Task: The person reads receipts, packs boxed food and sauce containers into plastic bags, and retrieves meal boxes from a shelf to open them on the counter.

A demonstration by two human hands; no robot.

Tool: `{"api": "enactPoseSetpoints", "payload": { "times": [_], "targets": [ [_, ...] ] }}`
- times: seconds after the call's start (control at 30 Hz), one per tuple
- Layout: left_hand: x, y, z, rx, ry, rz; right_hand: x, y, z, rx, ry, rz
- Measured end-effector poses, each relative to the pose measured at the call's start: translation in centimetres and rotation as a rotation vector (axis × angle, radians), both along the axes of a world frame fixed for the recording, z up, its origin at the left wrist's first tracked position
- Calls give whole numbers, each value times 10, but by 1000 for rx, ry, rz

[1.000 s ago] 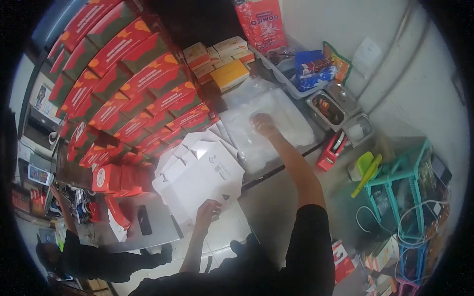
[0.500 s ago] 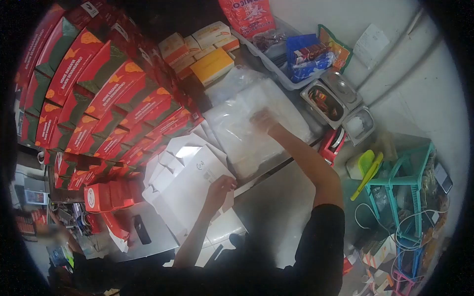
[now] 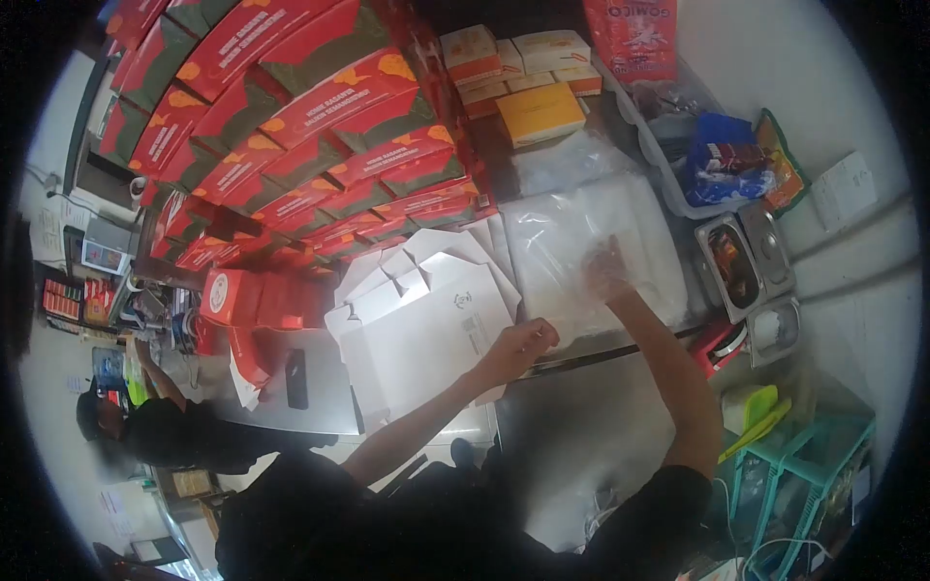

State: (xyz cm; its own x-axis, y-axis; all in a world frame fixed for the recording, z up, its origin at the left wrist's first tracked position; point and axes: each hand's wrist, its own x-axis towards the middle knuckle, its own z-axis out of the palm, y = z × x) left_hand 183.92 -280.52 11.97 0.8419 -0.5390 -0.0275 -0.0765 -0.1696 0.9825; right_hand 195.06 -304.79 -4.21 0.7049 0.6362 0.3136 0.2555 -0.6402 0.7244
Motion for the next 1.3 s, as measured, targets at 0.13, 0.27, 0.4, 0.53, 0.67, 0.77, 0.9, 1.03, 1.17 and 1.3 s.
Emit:
{"api": "enactPoseSetpoints", "payload": {
  "times": [0.13, 0.27, 0.4, 0.53, 0.67, 0.77, 0.9, 1.03, 1.17, 1.3],
  "targets": [
    [-5, 2, 2, 73, 25, -26, -8, -11, 14, 110, 40, 181],
    [-4, 6, 2, 77, 127, -36, -23, 0, 117, 604, 489, -5],
    [2, 7, -9, 2, 141, -3, -26, -4, 239, 1658, 857, 78],
    [14, 16, -16, -125, 394, -39, -59, 22, 340, 2077, 357, 168],
    [28, 20, 7, -350, 419, -182, -116, 42, 426, 2664, 561, 768],
    [40, 20, 52, -927, 416, -280, -151, 44, 439, 2649, 544, 838],
    [1, 16, 128, -1240, 492, -781, -199, 38, 426, 2545, 422, 570],
    [-104, 64, 147, -1025, 767, -544, -268, 33, 396, 2336, 403, 127],
    [-176, 118, 113, -788, 616, -484, -329, 27, 373, 2196, 480, -214],
    [-234, 187, 105, -244, 356, -1, -378, 62, 372, 2016, 561, -458]
  ]
}}
